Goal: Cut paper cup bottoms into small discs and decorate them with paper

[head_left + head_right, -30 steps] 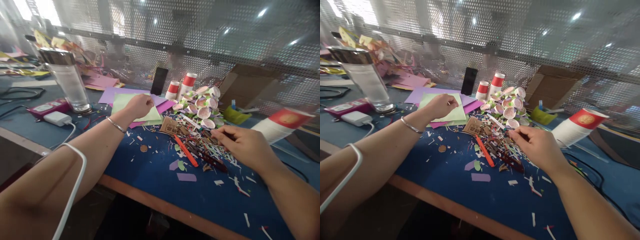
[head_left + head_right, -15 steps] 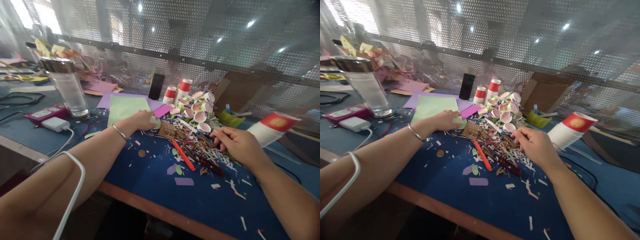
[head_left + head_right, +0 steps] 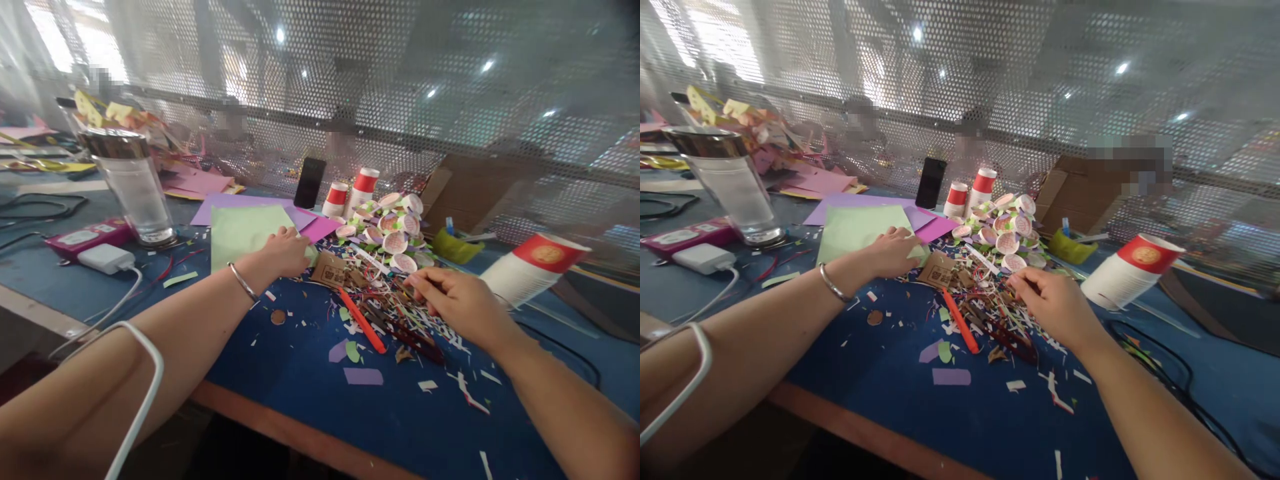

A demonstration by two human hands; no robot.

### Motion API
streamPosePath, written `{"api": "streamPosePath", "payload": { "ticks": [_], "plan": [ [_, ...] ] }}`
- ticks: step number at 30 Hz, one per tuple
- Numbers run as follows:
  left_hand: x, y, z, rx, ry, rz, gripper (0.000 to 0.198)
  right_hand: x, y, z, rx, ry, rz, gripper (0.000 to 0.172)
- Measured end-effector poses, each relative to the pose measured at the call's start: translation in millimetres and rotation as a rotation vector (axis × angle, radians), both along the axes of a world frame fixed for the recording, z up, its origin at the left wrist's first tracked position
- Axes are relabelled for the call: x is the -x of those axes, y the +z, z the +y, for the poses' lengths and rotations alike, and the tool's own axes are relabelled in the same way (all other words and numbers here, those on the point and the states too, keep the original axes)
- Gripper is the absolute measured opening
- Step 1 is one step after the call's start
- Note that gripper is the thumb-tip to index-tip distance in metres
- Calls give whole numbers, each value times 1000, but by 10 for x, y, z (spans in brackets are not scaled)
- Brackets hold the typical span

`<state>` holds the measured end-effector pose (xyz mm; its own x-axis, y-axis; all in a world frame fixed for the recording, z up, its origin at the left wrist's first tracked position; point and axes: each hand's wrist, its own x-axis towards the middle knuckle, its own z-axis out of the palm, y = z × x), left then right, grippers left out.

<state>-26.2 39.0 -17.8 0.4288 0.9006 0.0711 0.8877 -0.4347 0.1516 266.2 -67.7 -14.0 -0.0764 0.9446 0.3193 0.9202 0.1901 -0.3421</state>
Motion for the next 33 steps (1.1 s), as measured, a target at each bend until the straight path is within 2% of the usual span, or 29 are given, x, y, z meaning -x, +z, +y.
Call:
{"api": "streamPosePath", "payload": {
  "ticks": [5,9,13,18,22,27,33],
  "plan": [
    [-53,-60,27,-89,-6,-131,52,66,-7,90,-28,9,-31,34],
    [-90,-56,55,-99,-7,-236,50,145,150,304,-45,1,-74,27],
    [-125,-46,60,-98,-11,-328,48,193,424,780,-119,-68,-143,21],
    [-126,-70,84,-87,-5,-402,45,251,716,1630,-185,-195,-232,14],
    [-109,-85,97,-71,-12,-431,46,310,877,2168,-175,-256,-268,33],
    [-112,-107,109,-60,-10,-453,46,336,949,2514,-165,-261,-291,35],
    [-126,-120,117,-65,-17,-476,44,311,898,2651,-115,-271,-329,33]
  ]
}}
